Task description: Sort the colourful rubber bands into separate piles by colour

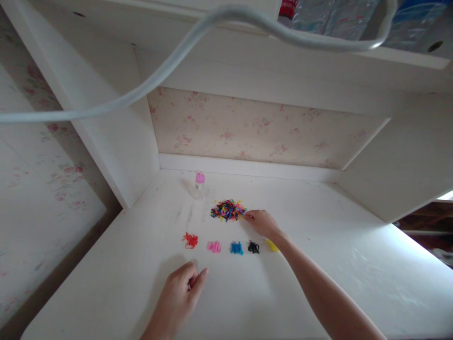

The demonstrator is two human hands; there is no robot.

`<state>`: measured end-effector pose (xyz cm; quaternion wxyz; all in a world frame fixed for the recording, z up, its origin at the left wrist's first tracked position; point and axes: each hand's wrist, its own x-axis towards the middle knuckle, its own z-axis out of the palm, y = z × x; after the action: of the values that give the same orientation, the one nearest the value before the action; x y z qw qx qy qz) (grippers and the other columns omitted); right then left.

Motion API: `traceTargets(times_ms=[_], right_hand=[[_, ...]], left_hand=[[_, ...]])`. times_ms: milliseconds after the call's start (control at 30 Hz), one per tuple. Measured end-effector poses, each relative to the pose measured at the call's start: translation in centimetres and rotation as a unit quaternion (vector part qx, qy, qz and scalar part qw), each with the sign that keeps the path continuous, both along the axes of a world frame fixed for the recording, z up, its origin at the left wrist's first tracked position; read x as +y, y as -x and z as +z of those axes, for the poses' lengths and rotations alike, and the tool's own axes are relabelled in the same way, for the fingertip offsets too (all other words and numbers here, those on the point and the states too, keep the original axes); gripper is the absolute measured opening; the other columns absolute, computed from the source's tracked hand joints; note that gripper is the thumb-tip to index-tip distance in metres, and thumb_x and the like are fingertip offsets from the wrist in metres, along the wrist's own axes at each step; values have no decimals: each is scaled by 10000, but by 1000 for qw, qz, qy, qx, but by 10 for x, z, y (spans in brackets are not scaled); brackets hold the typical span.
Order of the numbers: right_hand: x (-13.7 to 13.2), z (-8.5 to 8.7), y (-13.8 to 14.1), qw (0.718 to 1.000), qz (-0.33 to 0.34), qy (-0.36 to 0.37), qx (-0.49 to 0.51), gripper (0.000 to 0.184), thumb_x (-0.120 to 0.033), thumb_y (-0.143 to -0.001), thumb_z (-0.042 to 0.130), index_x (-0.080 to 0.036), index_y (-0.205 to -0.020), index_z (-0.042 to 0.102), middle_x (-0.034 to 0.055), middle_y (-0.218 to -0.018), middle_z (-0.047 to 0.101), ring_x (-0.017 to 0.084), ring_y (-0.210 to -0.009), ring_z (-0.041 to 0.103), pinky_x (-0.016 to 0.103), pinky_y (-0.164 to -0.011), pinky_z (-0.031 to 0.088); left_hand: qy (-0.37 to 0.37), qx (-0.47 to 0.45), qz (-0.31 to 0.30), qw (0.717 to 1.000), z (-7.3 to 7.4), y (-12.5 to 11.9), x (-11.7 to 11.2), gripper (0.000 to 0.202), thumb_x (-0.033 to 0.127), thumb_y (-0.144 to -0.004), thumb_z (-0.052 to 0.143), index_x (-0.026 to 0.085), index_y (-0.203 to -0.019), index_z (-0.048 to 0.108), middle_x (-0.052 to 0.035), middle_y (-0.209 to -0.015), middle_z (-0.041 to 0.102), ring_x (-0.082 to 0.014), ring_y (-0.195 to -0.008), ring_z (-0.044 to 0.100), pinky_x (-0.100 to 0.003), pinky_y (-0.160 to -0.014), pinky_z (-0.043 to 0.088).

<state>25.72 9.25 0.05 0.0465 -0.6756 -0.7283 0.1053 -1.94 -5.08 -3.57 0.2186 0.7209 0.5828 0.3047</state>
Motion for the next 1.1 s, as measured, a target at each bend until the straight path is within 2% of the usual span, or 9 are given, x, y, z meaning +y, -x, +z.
traceTargets(times_ms=[133, 300, 400, 500, 667, 800, 900, 1000, 1100], right_hand=[[2, 3, -8, 1000, 5, -10, 5, 333, -358, -903, 413, -230, -888, 721, 49, -847, 717, 160, -777, 633, 209, -608, 337], [-3, 10, -21, 999, 0, -21, 25, 310, -317, -876, 437, -223, -855, 732, 33, -830, 723, 148, -753, 636, 200, -599, 343], [-21, 17, -31, 998, -9, -38, 43, 325, -341, -874, 424, -230, -881, 730, 21, -827, 725, 150, -755, 640, 198, -603, 358], [-50, 20, -42, 996, -21, -58, 59, 405, -410, -900, 355, -235, -887, 720, 15, -773, 719, 154, -727, 642, 202, -599, 374], [-95, 3, -61, 990, -67, -98, 71, 423, -474, -898, 343, -276, -904, 717, 4, -708, 714, 166, -652, 649, 219, -580, 406], [-110, -14, -68, 990, -76, -97, 67, 398, -458, -893, 353, -300, -948, 715, 9, -772, 727, 176, -703, 663, 228, -601, 427], [-117, -20, -70, 984, -101, -108, 98, 416, -489, -886, 361, -281, -964, 712, 14, -756, 719, 167, -677, 652, 223, -593, 429], [-133, -22, -71, 966, -158, -133, 158, 454, -550, -858, 394, -241, -961, 711, 13, -711, 701, 143, -585, 614, 211, -579, 429], [-155, -26, -74, 942, -227, -119, 215, 494, -598, -828, 412, -222, -941, 712, -8, -599, 651, 125, -490, 560, 200, -518, 420]], left_hand=[[7, -3, -5, 1000, 1, 0, -1, 398, 408, -874, 450, 194, -559, 332, 55, -505, 392, -83, -478, 398, -189, -491, 316], [11, -1, -8, 1000, -1, -1, 0, 394, 414, -880, 443, 194, -572, 332, 56, -516, 388, -84, -489, 403, -189, -501, 319], [11, 2, -14, 1000, -1, -1, 1, 400, 425, -885, 437, 195, -577, 326, 60, -519, 376, -82, -489, 401, -192, -502, 313], [7, 7, -21, 1000, 0, -1, 1, 398, 426, -893, 428, 196, -584, 328, 61, -525, 372, -81, -494, 401, -195, -509, 310], [1, 14, -25, 1000, 0, -1, -1, 401, 425, -897, 426, 196, -584, 322, 62, -532, 366, -80, -498, 397, -198, -517, 304], [-4, 19, -23, 1000, 0, -2, 0, 399, 429, -895, 429, 195, -586, 335, 61, -536, 374, -82, -506, 405, -199, -524, 306], [0, 31, -15, 999, 1, -3, 0, 404, 432, -894, 430, 194, -582, 332, 61, -536, 377, -81, -508, 410, -198, -529, 310], [8, 58, -1, 998, 6, -5, 0, 415, 443, -893, 419, 193, -573, 336, 57, -529, 388, -84, -507, 420, -198, -529, 315], [17, 108, -3, 994, 19, -14, 5, 402, 438, -895, 406, 192, -577, 391, 45, -534, 451, -93, -516, 453, -205, -534, 325]])
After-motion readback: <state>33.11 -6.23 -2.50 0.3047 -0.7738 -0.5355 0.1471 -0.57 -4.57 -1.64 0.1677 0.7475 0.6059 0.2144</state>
